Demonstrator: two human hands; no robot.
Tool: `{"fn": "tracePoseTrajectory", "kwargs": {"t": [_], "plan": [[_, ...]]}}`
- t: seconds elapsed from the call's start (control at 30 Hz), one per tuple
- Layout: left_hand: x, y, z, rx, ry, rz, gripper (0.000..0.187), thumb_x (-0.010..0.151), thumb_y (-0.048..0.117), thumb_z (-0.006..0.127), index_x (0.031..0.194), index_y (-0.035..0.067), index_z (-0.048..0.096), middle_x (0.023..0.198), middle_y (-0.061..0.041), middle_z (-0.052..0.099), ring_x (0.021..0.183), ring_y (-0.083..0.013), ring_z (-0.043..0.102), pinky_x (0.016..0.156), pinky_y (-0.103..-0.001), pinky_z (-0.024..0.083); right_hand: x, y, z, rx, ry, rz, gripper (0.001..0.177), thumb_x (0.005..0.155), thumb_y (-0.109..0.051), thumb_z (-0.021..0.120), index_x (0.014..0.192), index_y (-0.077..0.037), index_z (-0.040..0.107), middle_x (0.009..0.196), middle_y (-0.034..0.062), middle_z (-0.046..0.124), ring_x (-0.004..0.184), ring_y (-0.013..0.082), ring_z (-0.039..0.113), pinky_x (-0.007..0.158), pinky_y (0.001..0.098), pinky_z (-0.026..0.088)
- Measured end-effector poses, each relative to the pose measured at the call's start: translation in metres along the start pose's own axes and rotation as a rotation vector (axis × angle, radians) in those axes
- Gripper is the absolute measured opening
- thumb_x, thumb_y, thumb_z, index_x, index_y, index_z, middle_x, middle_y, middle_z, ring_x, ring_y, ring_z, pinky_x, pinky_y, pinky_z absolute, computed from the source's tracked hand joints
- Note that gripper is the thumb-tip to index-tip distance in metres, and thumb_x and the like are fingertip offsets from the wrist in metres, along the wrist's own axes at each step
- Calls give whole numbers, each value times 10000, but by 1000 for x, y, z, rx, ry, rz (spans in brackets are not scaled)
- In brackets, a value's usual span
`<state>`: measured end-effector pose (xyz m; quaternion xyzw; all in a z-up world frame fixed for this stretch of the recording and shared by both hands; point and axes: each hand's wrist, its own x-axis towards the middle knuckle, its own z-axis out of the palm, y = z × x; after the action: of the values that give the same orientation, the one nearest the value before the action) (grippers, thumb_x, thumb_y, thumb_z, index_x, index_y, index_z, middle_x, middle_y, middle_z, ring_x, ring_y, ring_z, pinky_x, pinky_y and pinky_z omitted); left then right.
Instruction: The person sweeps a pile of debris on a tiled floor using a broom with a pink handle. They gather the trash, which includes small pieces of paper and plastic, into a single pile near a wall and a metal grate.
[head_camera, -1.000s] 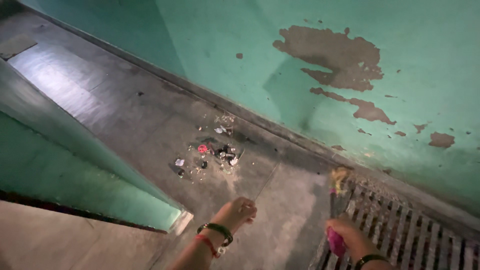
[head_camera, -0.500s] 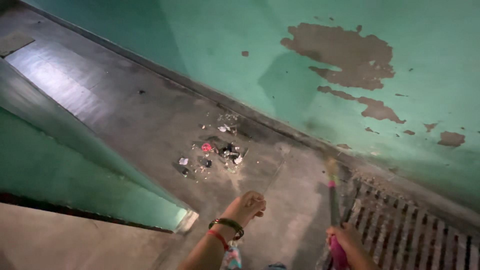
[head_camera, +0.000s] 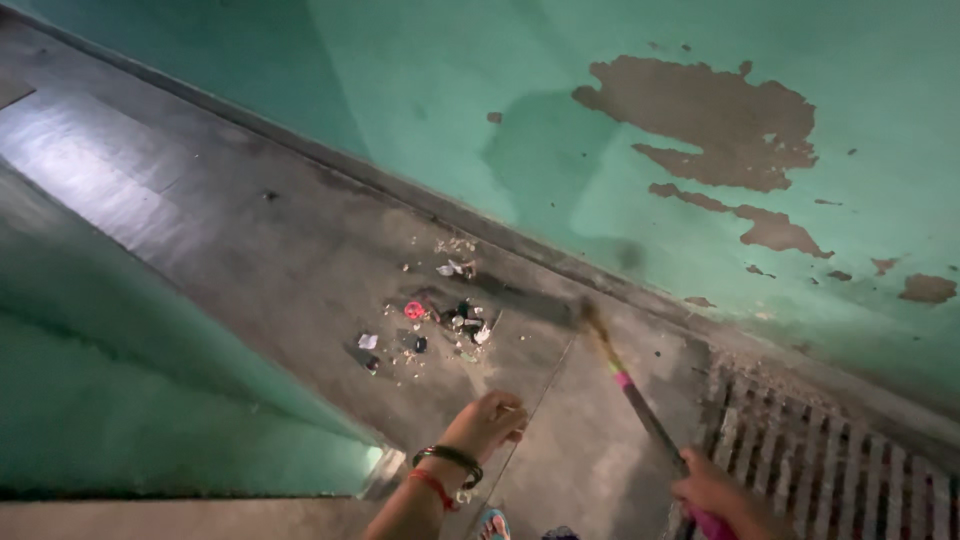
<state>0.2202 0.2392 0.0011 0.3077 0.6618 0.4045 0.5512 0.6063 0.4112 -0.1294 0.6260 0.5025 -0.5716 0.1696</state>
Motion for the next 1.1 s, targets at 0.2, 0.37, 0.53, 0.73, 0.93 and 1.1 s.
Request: {"fn": "tracePoseTrajectory", "kwargs": {"t": [0.2,0.37,0.53,0.73,0.93,1.1], "plan": [[50,6,-22,-132,-106,86,273,955,231,678,1148,43,634,994,-68,725,846,-151,717,690,-259,553,-10,-2,20,436,-53,0,689,884,-145,710,1463,-90,342,865,182,737,748,298,695,689,434,548],[62,12,-26,-204,-172,63,269,965,216,685,1145,23,634,1003,-66,725,876,-138,718,792,-261,616,2,-15,54,689,124,-7,398,903,-179,663,1243,-76,484,901,186,724,816,322,693,752,445,545],[51,4,-58,59,-109,62,332,961,299,645,1167,39,645,1006,-63,742,878,-137,726,739,-288,555,61,-13,18,-273,136,-154,182,921,-213,615,1022,-62,627,937,191,710,884,346,691,814,457,541],[34,-7,-92,117,-17,-61,390,936,335,667,1228,77,641,1043,-46,765,942,-139,757,784,-273,590,105,-47,50,-936,212,-516,254,878,-219,620,1046,-35,665,941,195,719,899,347,709,817,449,563],[50,-6,-95,-55,-59,15,384,935,270,704,1214,16,634,1040,-105,747,932,-179,750,815,-298,616,52,-74,42,-448,242,-383,584,814,-214,762,1321,-42,529,882,201,746,765,291,716,683,396,575],[80,-8,-88,-128,-135,81,349,953,255,677,1217,32,628,1065,-89,742,949,-152,744,824,-293,625,9,-60,10,-14,-85,-87,707,906,-164,722,1537,-69,417,907,118,715,667,236,698,573,374,554]]}}
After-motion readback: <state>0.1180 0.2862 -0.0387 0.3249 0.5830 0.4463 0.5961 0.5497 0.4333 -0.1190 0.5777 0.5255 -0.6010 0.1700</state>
